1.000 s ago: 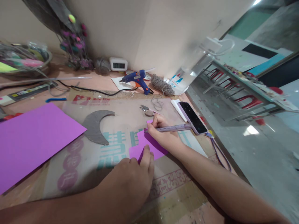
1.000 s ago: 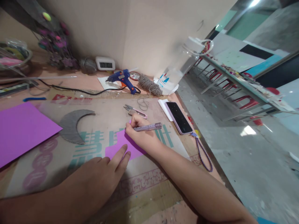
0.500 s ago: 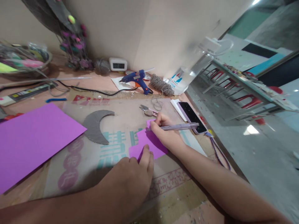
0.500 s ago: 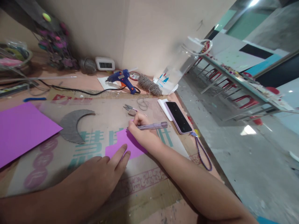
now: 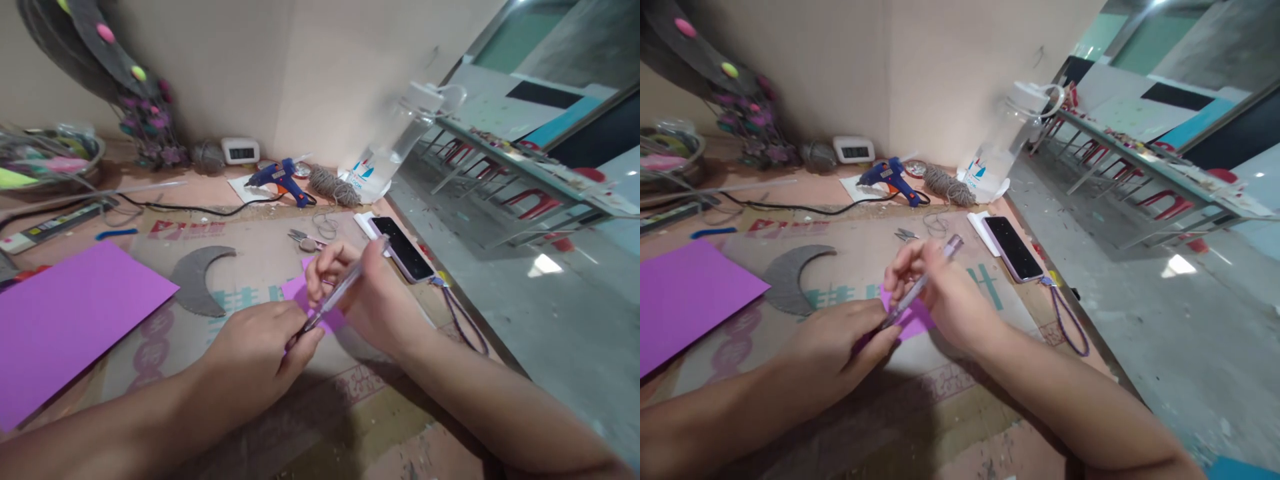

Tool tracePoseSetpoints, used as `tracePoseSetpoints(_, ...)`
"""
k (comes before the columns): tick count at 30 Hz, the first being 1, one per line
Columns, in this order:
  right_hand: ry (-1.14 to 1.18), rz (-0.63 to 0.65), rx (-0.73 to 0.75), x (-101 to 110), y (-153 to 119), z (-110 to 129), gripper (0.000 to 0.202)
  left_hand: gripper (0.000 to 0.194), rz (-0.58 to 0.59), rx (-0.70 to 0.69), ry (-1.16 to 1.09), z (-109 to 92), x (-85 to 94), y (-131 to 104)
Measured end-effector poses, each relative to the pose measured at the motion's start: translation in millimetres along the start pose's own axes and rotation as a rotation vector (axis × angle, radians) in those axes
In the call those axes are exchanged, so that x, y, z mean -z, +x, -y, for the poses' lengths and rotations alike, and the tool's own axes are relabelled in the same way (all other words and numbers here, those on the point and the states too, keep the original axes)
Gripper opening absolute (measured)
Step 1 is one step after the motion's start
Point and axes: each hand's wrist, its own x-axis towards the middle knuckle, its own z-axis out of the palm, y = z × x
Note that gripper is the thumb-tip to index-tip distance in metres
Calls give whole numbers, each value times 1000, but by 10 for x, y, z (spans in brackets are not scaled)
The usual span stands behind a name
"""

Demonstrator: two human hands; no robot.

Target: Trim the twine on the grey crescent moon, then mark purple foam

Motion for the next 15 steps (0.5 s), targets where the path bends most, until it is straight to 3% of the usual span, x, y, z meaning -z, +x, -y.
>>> tracePoseSetpoints(2, 90, -57, -27, 5, -2, 101, 52, 30, 10, 10, 20, -10, -6, 5)
tracePoseSetpoints(6, 179, -134, -23, 53, -1, 253, 51, 19, -76, -81, -40, -4, -31, 14)
tracePoseSetpoints(11, 439, -43, -88, 132, 42, 286, 53, 12, -190, -212, -81, 29, -87, 13)
tracePoseSetpoints(15, 635, -7, -107, 163, 39, 230, 52, 12, -198, -258, -111, 60, -123, 6)
